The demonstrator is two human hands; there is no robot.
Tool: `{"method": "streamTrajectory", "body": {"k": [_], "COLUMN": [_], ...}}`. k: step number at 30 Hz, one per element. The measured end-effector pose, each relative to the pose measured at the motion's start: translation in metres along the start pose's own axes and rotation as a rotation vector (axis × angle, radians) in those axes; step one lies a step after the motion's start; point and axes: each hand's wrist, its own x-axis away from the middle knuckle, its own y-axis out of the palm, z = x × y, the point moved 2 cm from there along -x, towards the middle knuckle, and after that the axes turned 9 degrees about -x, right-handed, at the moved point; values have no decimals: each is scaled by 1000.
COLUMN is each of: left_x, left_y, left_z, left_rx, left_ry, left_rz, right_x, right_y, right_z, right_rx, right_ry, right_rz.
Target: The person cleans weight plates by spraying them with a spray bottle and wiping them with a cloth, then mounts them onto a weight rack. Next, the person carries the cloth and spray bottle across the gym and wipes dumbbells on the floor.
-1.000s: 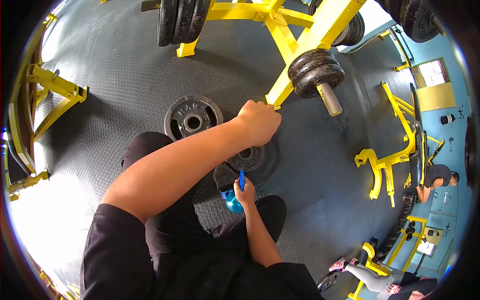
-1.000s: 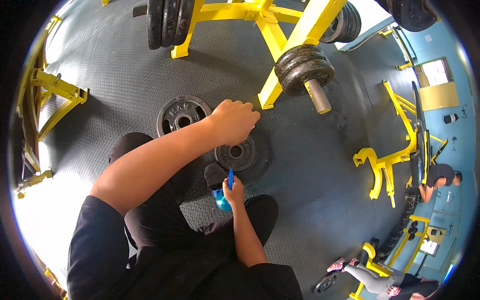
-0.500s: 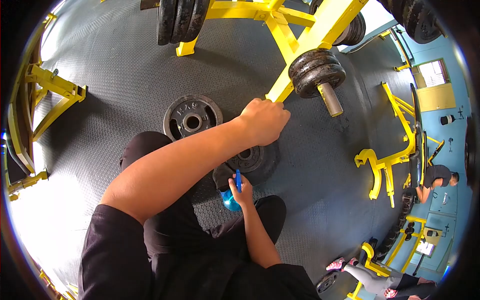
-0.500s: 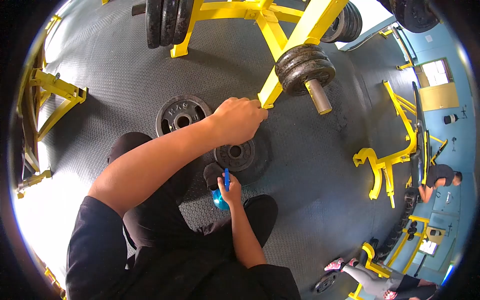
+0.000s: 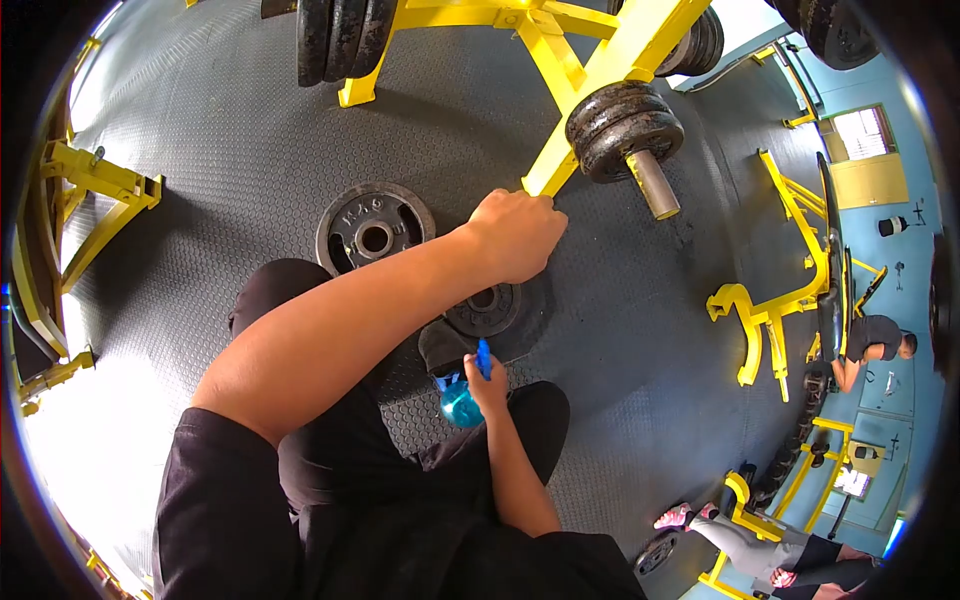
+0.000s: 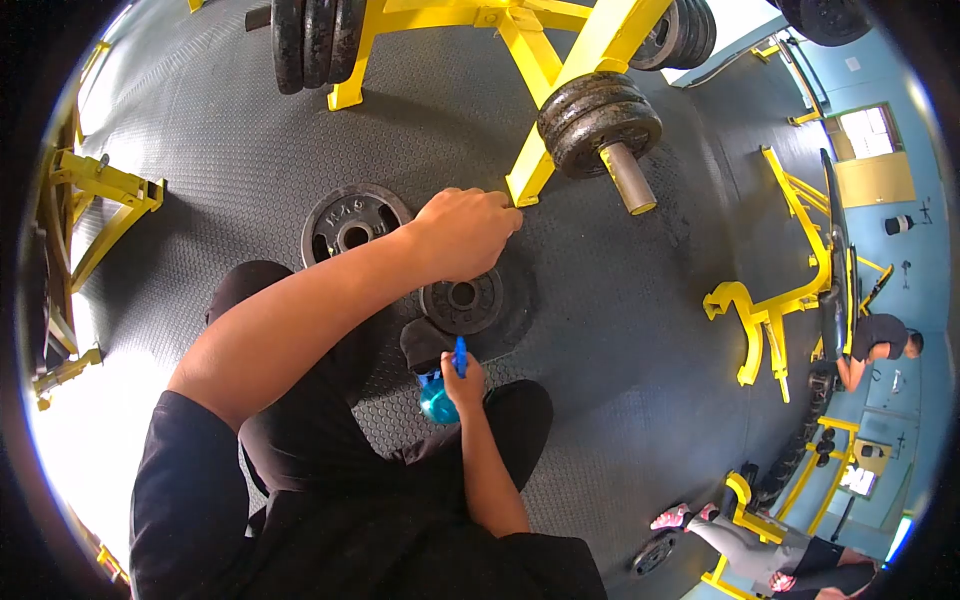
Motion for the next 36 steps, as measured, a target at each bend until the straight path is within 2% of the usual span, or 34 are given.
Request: {"method": "streamTrajectory", "body": {"k": [2,6,8,11,15,16,17,18,19,21,22,24,25,27,29,30,32,34,35,36], "left_x": [-1,-1,-2,-1,-1,-1,-2,-3,-3,-4,-5,-7,-9,-12,-15,-16,-18,-18,-18,-18], "left_y": [0,3,3,2,2,3,4,5,5,5,5,7,8,10,10,8,11,15,16,15], "left_z": [0,-1,-1,-2,-2,-2,-2,-2,-3,-3,-2,1,2,3,5,6,8,8,9,9], "left_rx": [2,-6,-4,13,-1,-3,-3,-7,-12,-14,-15,-17,-20,-30,-42,-45,-53,-29,-28,-30], "left_ry": [-5,0,8,-4,-6,-12,-9,-11,-15,-23,-28,-29,-29,-30,-23,-41,-51,-49,-41,-45], "left_rz": [-7,-24,-26,16,10,-1,-3,1,3,-20,-37,-46,-44,-63,-82,-113,-151,-120,-123,-130], "right_x": [17,9,3,-11,-50,-61,-73,-82,-84,-82,-79,-68,-63,-50,-42,-36,-33,-30,-32,-35], "right_y": [11,8,-4,-41,-119,-135,-148,-154,-154,-153,-148,-129,-117,-80,-38,-19,4,17,14,7], "right_z": [-28,-16,-29,-40,-47,-48,-50,-51,-59,-73,-79,-91,-88,-83,-50,-48,-35,-4,6,-2], "right_rx": [-184,-60,-50,-259,114,113,286,457,454,846,842,1094,1091,841,696,646,540,362,359,291], "right_ry": [-22,21,-112,-170,-165,-162,-110,-58,-54,-20,-13,-218,-214,-438,-172,61,342,329,334,213], "right_rz": [-63,-147,13,146,358,361,357,347,345,327,321,505,497,264,35,9,-58,78,84,12]}}
